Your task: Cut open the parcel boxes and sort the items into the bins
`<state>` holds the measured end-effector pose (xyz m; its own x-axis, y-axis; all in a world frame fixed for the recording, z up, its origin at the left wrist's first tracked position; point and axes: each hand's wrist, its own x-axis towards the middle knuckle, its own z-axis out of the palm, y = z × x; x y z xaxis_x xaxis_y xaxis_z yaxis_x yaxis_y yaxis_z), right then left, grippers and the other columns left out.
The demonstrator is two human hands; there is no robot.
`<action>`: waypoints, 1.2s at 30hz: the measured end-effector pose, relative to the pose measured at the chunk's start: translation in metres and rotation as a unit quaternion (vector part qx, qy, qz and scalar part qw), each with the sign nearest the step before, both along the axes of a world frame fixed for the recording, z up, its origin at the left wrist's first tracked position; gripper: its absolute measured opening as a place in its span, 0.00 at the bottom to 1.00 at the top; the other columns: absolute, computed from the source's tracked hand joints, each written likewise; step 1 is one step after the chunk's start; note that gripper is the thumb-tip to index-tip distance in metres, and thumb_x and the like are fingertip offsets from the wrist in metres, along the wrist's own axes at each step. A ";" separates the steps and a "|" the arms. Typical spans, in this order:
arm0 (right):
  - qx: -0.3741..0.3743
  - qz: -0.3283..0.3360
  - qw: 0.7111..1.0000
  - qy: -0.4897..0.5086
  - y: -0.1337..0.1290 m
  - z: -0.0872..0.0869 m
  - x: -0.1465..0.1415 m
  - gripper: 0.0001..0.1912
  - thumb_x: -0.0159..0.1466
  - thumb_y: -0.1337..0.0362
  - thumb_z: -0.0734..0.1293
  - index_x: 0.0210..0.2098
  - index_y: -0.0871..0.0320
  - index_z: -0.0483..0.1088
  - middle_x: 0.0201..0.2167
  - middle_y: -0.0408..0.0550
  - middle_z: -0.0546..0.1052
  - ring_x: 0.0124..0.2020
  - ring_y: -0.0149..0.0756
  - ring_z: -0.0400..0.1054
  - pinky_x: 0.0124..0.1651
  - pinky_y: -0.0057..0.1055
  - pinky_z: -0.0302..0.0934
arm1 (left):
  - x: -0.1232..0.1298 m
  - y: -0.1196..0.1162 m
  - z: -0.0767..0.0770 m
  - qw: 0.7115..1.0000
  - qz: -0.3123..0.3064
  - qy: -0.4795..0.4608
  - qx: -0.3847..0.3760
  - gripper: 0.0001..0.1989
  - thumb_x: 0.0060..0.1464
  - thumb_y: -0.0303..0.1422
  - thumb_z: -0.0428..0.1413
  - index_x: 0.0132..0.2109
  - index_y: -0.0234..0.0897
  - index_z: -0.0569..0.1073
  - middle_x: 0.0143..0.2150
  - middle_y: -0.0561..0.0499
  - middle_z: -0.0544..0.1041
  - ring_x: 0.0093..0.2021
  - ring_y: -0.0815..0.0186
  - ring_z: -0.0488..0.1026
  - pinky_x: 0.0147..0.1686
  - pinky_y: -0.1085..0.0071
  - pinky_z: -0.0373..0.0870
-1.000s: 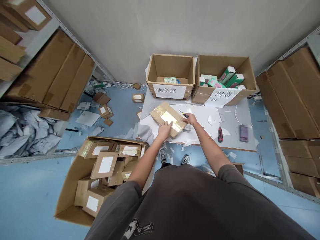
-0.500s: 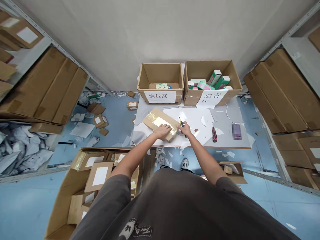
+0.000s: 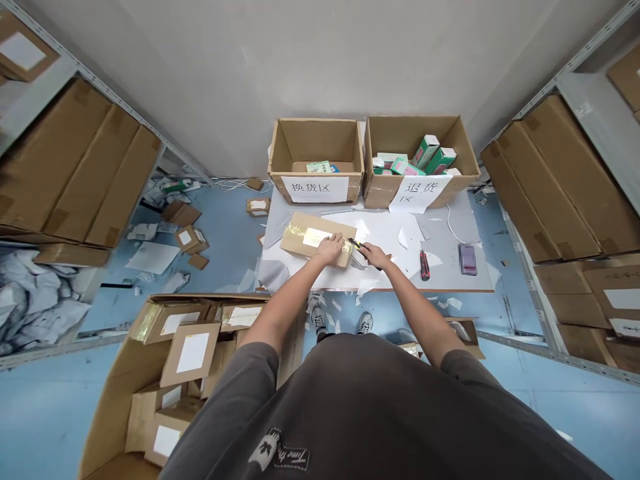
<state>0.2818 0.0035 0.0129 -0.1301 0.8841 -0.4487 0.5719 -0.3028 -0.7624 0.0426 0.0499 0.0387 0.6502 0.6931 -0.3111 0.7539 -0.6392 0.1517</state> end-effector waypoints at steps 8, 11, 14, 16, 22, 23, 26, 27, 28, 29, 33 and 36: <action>-0.040 0.087 0.994 -0.051 0.004 0.011 0.009 0.14 0.79 0.53 0.61 0.38 0.52 0.67 0.18 0.36 0.69 0.18 0.34 0.65 0.29 0.29 0.59 | -0.007 0.002 -0.002 1.000 0.003 -0.001 -0.030 0.59 0.37 0.33 0.77 0.74 0.28 0.62 0.79 0.22 0.59 0.79 0.37 0.60 0.74 0.51 0.62; -0.062 0.081 0.994 -0.045 -0.002 0.011 0.008 0.15 0.79 0.53 0.61 0.37 0.52 0.67 0.18 0.38 0.69 0.17 0.36 0.64 0.30 0.31 0.60 | -0.005 0.003 -0.002 0.999 0.009 -0.005 -0.041 0.60 0.37 0.31 0.77 0.76 0.26 0.60 0.79 0.20 0.59 0.79 0.37 0.60 0.74 0.51 0.61; -0.069 0.049 0.996 -0.006 -0.010 0.008 0.004 0.15 0.79 0.52 0.60 0.37 0.51 0.66 0.19 0.38 0.69 0.17 0.35 0.63 0.29 0.31 0.61 | -0.002 0.005 0.000 0.998 0.021 0.003 -0.058 0.62 0.37 0.30 0.77 0.76 0.23 0.58 0.78 0.19 0.59 0.80 0.37 0.58 0.74 0.52 0.60; -0.083 0.043 0.995 0.032 -0.016 0.006 -0.001 0.17 0.79 0.50 0.61 0.37 0.51 0.64 0.18 0.37 0.69 0.16 0.34 0.62 0.26 0.29 0.59 | -0.001 0.007 0.003 0.998 0.024 0.010 -0.063 0.63 0.37 0.31 0.77 0.77 0.25 0.57 0.79 0.21 0.58 0.80 0.39 0.58 0.74 0.52 0.60; -0.116 0.039 0.989 0.088 -0.039 0.004 -0.014 0.20 0.78 0.46 0.64 0.35 0.51 0.62 0.16 0.37 0.69 0.16 0.33 0.61 0.23 0.27 0.57 | 0.004 0.005 0.009 0.997 0.035 0.022 -0.060 0.60 0.37 0.32 0.80 0.74 0.33 0.63 0.81 0.27 0.58 0.80 0.41 0.57 0.74 0.51 0.60; -0.112 0.038 0.989 0.087 -0.043 0.003 -0.012 0.20 0.78 0.47 0.64 0.35 0.51 0.62 0.16 0.37 0.69 0.16 0.33 0.61 0.23 0.27 0.57 | 0.004 0.003 0.009 0.997 0.041 0.014 -0.062 0.59 0.36 0.33 0.80 0.74 0.34 0.64 0.81 0.28 0.57 0.80 0.40 0.56 0.74 0.51 0.60; -0.100 0.017 0.991 0.083 -0.053 0.001 0.002 0.19 0.78 0.47 0.62 0.35 0.51 0.62 0.16 0.36 0.68 0.15 0.33 0.61 0.23 0.27 0.56 | 0.002 -0.001 0.004 0.991 0.087 -0.071 -0.076 0.49 0.48 0.39 0.77 0.74 0.39 0.67 0.79 0.34 0.63 0.79 0.41 0.59 0.72 0.50 0.64; -0.093 0.000 0.992 0.082 -0.055 0.001 0.008 0.19 0.78 0.47 0.62 0.36 0.51 0.62 0.16 0.36 0.68 0.16 0.33 0.61 0.24 0.27 0.56 | -0.001 0.001 0.001 0.985 0.108 -0.110 -0.080 0.44 0.55 0.41 0.72 0.74 0.41 0.67 0.77 0.35 0.66 0.77 0.43 0.62 0.71 0.51 0.65; -0.086 -0.022 0.993 0.081 -0.055 0.001 0.013 0.19 0.78 0.46 0.62 0.36 0.51 0.63 0.16 0.35 0.68 0.16 0.33 0.62 0.24 0.27 0.57 | -0.004 0.003 -0.001 0.978 0.127 -0.142 -0.081 0.38 0.62 0.40 0.68 0.75 0.41 0.67 0.75 0.37 0.70 0.74 0.45 0.66 0.70 0.53 0.67; -0.080 -0.044 0.993 0.078 -0.054 0.001 0.017 0.20 0.78 0.44 0.61 0.37 0.51 0.63 0.17 0.35 0.68 0.16 0.33 0.62 0.25 0.27 0.57 | -0.007 0.008 -0.003 0.974 0.142 -0.159 -0.078 0.35 0.65 0.38 0.64 0.75 0.42 0.67 0.72 0.37 0.72 0.72 0.46 0.68 0.69 0.53 0.67; -0.066 -0.083 0.993 0.042 -0.041 0.007 0.020 0.22 0.79 0.42 0.57 0.39 0.51 0.67 0.20 0.37 0.70 0.20 0.35 0.66 0.30 0.29 0.61 | -0.011 0.033 -0.007 0.981 0.153 -0.109 -0.057 0.38 0.58 0.33 0.70 0.74 0.44 0.70 0.75 0.38 0.70 0.76 0.41 0.61 0.73 0.46 0.61; -0.025 -0.035 0.999 -0.032 -0.031 0.013 0.014 0.24 0.80 0.45 0.55 0.41 0.52 0.72 0.26 0.42 0.77 0.29 0.39 0.73 0.41 0.32 0.64 | -0.003 0.048 -0.011 0.984 0.146 -0.065 -0.082 0.47 0.53 0.32 0.74 0.76 0.49 0.66 0.83 0.41 0.57 0.82 0.37 0.48 0.76 0.38 0.54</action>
